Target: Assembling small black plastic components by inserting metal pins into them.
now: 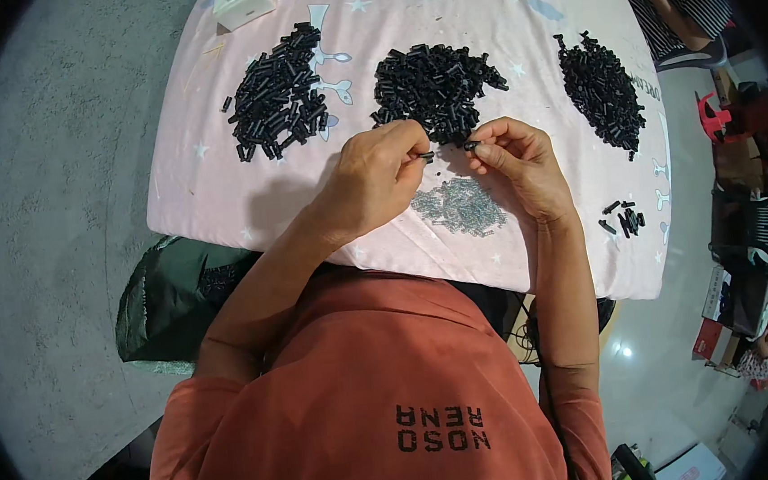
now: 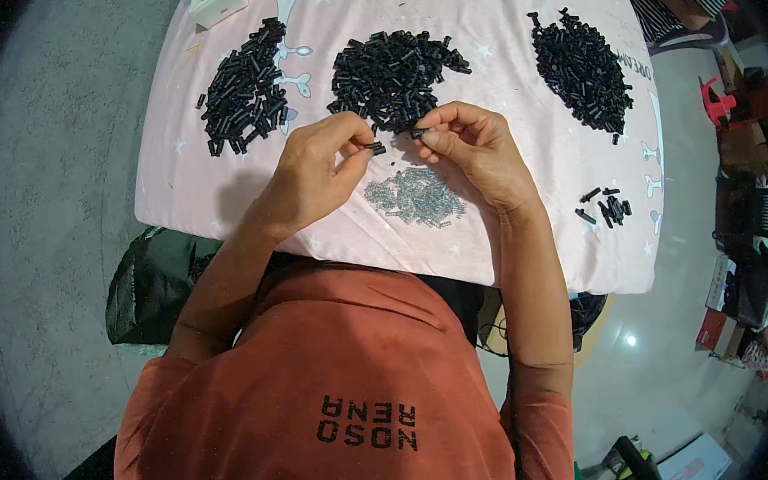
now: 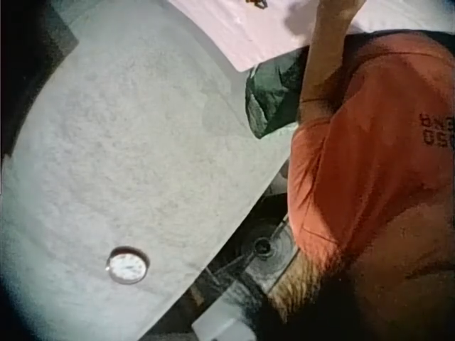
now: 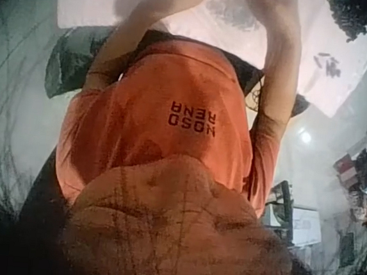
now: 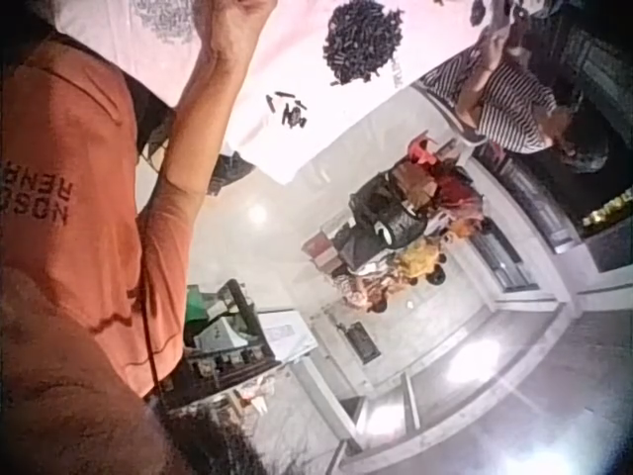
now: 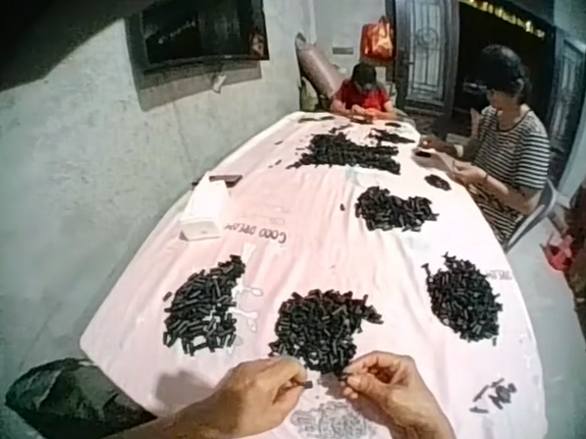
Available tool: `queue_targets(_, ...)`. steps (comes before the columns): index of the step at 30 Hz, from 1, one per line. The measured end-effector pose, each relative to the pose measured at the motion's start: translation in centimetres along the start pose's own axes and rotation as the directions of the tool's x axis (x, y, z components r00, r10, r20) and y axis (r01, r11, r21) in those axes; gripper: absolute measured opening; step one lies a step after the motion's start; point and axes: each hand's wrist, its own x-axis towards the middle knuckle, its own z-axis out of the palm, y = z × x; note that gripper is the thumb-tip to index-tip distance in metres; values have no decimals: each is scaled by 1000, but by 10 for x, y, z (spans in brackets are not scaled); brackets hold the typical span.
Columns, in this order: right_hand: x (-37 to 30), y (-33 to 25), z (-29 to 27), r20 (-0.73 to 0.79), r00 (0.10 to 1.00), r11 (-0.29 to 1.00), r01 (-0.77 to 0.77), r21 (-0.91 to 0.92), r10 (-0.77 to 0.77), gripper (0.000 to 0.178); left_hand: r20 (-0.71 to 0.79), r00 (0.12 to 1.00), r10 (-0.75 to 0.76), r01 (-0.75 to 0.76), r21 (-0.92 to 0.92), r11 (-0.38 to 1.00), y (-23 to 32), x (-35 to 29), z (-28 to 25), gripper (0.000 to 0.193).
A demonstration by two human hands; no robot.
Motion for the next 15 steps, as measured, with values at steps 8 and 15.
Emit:
queue_targets(8,0,1,-2,5,1000,999,4,-38,-4,10,-9,1000,18,-18,22,1000,0,-3,7,12)
queue_targets(15,0,0,-2,1,1000,1000,-6,-9,6,11,17,999,-40,40,-22,999,0,-7,21,11)
